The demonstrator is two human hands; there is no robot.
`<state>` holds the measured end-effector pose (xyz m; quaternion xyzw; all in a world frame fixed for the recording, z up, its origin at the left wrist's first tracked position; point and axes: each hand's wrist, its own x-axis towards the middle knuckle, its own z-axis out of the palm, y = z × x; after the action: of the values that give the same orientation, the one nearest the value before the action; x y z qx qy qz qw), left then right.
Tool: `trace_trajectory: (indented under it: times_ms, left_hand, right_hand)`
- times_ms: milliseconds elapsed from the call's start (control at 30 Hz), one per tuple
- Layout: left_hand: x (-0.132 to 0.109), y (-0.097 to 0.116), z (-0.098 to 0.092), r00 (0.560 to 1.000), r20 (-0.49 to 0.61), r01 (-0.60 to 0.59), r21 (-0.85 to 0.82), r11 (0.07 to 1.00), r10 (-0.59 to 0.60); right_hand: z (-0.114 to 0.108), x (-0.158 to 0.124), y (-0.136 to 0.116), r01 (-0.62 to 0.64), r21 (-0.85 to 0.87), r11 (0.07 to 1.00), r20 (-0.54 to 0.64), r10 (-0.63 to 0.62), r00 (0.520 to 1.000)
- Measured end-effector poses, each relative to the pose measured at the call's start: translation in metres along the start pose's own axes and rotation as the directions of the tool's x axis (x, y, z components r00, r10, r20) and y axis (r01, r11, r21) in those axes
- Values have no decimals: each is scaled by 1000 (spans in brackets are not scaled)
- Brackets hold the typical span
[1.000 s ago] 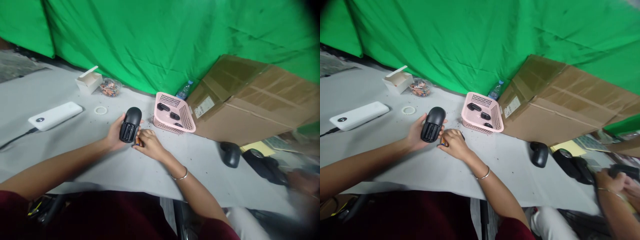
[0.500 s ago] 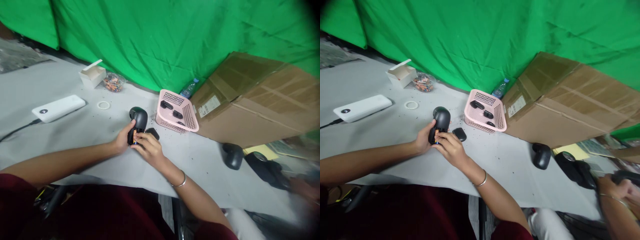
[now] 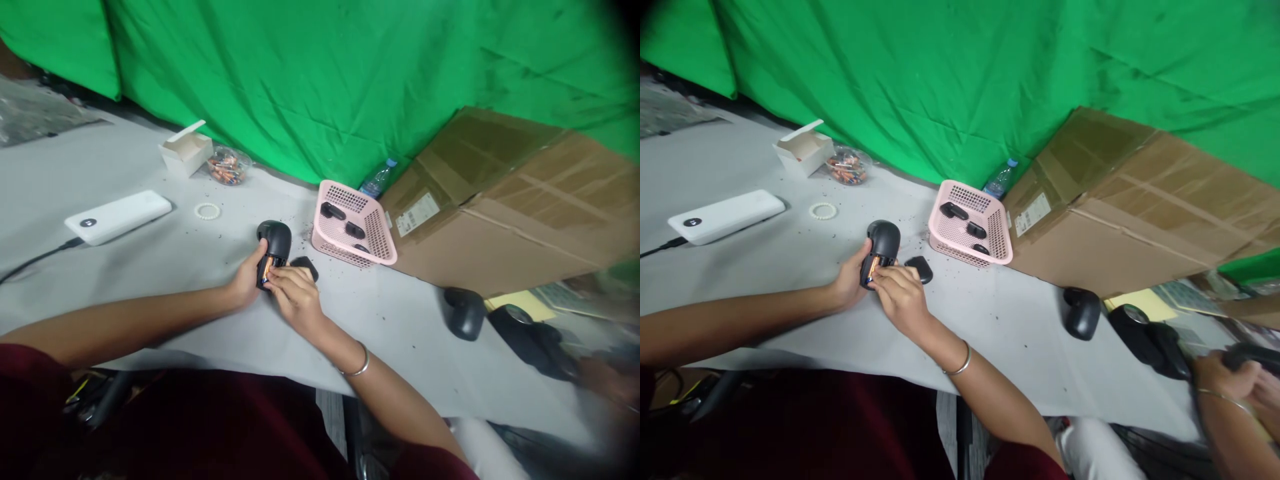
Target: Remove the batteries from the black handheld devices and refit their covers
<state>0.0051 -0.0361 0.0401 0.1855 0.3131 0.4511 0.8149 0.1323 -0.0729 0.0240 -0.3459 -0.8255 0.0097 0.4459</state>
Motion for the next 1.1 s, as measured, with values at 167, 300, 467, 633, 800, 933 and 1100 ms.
trace_trajectory:
  times_ms: [167,300,467,633,800,933,1100]
  left_hand:
    - [7,2,-4,993,-16,-118,-18,993,118]
    - [13,5,-3,971,-45,-233,27,972,234]
    - [16,8,-7,969,-123,-204,73,976,212]
    - [20,3,-13,983,-77,-157,109,982,166]
    - [21,-1,-15,988,-31,-149,129,980,154]
    - [21,-2,-14,987,-57,-143,147,979,153]
    - [21,-6,-15,986,56,-168,196,966,160]
  right_hand:
    - [-6,4,7,-7,-60,998,79,12,997]
    - [-13,7,26,-214,-23,977,65,215,975]
    - [-10,2,40,-255,-178,950,362,304,881]
    - [-5,-2,43,-213,-125,969,404,246,881]
    - [-9,-3,40,-237,-15,971,195,235,952]
    - [-12,0,29,-269,133,954,-74,280,957]
    - [-9,3,16,-257,250,934,-206,311,928]
